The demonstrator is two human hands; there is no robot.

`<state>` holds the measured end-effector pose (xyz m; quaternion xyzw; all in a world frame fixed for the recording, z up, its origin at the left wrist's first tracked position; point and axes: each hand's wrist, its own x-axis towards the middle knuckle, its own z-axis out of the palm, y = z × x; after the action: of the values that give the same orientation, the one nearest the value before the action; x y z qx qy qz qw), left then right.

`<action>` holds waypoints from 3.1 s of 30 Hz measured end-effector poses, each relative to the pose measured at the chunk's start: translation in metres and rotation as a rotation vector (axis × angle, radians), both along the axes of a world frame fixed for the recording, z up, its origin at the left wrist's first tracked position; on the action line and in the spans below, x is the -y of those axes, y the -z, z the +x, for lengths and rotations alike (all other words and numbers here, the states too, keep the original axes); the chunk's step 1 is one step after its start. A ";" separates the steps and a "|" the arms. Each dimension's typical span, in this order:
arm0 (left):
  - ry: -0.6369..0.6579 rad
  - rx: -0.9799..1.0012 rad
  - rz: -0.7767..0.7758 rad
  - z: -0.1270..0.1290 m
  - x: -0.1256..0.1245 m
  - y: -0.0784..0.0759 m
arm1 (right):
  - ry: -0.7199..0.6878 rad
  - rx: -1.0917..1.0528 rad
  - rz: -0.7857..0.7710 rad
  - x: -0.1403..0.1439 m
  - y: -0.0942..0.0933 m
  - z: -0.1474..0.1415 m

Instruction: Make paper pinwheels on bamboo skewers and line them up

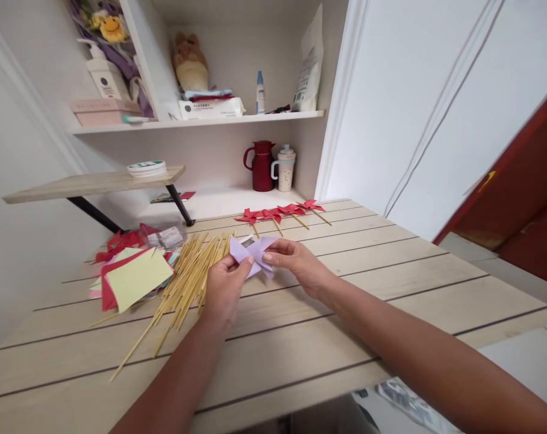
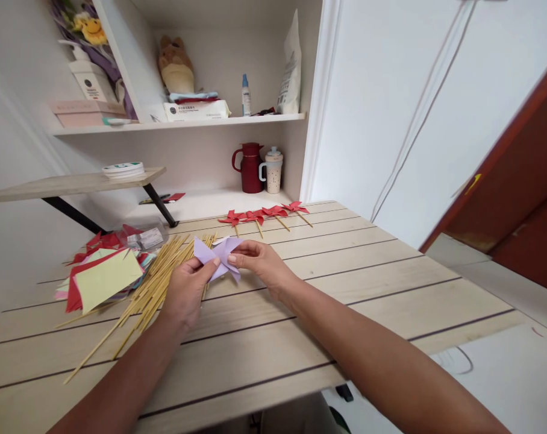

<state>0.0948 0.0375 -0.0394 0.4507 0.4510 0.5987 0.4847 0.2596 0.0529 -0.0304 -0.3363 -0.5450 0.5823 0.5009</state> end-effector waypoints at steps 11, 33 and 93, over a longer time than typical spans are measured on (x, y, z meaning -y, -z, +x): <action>-0.006 -0.022 -0.051 0.004 0.004 -0.003 | 0.057 0.084 -0.025 0.002 0.002 -0.004; 0.231 -0.040 -0.041 0.001 0.003 -0.004 | 0.203 0.158 0.132 0.000 0.009 -0.002; -0.117 0.466 -0.084 -0.027 -0.013 -0.011 | 0.023 0.206 0.042 0.010 0.008 -0.014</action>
<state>0.0675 0.0506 -0.0279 0.2527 0.3769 0.6942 0.5587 0.2458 0.0429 -0.0386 -0.3901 -0.6016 0.5274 0.4558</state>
